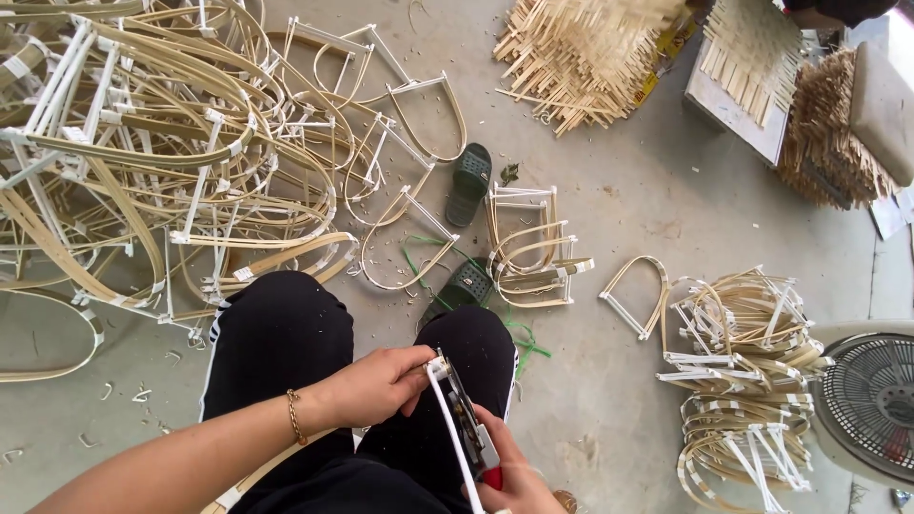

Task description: The recorder is assembling and trimming curved bamboo components for furniture manufacturing.

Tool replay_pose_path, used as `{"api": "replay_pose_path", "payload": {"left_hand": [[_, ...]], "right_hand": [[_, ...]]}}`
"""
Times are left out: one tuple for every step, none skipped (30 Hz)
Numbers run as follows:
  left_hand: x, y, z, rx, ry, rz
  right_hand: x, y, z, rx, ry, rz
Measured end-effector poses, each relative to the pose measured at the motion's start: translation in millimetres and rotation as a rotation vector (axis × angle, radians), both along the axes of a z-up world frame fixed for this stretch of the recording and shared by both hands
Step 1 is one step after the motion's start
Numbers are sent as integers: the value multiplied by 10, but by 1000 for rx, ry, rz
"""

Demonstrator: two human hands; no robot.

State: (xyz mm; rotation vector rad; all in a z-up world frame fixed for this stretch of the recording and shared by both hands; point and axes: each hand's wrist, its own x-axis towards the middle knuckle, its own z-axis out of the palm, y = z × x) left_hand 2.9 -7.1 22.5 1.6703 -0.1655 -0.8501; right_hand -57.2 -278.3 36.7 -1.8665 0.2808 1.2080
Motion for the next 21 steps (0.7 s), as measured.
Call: {"api": "replay_pose_path", "payload": {"left_hand": [[-3, -6, -27, -18, 44, -6], [0, -9, -45, -18, 45, -7], [4, -16, -62, -25, 84, 1], [9, -27, -79, -33, 123, 6], [10, -35, -102, -33, 124, 3], [18, -39, -125, -47, 107, -5], [24, -42, -147, -60, 91, -12], [24, -48, -118, -60, 91, -15], [23, -52, -90, -49, 87, -12], [22, -56, -63, -39, 84, -7], [13, -58, -69, -39, 85, -9], [0, -60, -74, -23, 62, -13], [-14, -61, -79, -7, 39, -18], [-25, -62, -138, -8, 38, -17], [-35, -63, -196, -30, 25, 1], [-42, -66, -254, -53, 10, 18], [-44, -67, -291, -54, 8, 18], [-46, -72, -330, -47, -12, 22], [-47, -77, -370, -40, -32, 26], [-45, -81, -391, -41, -31, 29], [-41, -88, -412, -59, -26, 47]], "right_hand": [[-3, -1, -12, -80, 6, 40], [-52, -111, -163, -80, 7, 39], [-101, -224, -313, 152, 38, -83], [-157, -340, -460, 383, 71, -206], [-174, -399, -506, 383, 71, -209], [-185, -453, -554, 392, 44, -195], [-198, -508, -602, 401, 16, -181], [-132, -391, -451, 402, 15, -184], [-66, -274, -300, 340, 58, -130], [4, -157, -149, 278, 101, -74], [20, -112, -97, 278, 101, -75], [36, -67, -44, 180, -3, -18], [50, -21, 9, 82, -106, 39], [46, -54, -74, 82, -107, 41], [42, -86, -156, 174, -216, 81], [40, -120, -236, 265, -326, 122], [47, -98, -269, 264, -328, 123], [57, -79, -302, 279, -415, 162], [68, -61, -337, 295, -503, 201], [68, -69, -417, 295, -502, 204], [70, -81, -498, 249, -416, 136]]}}
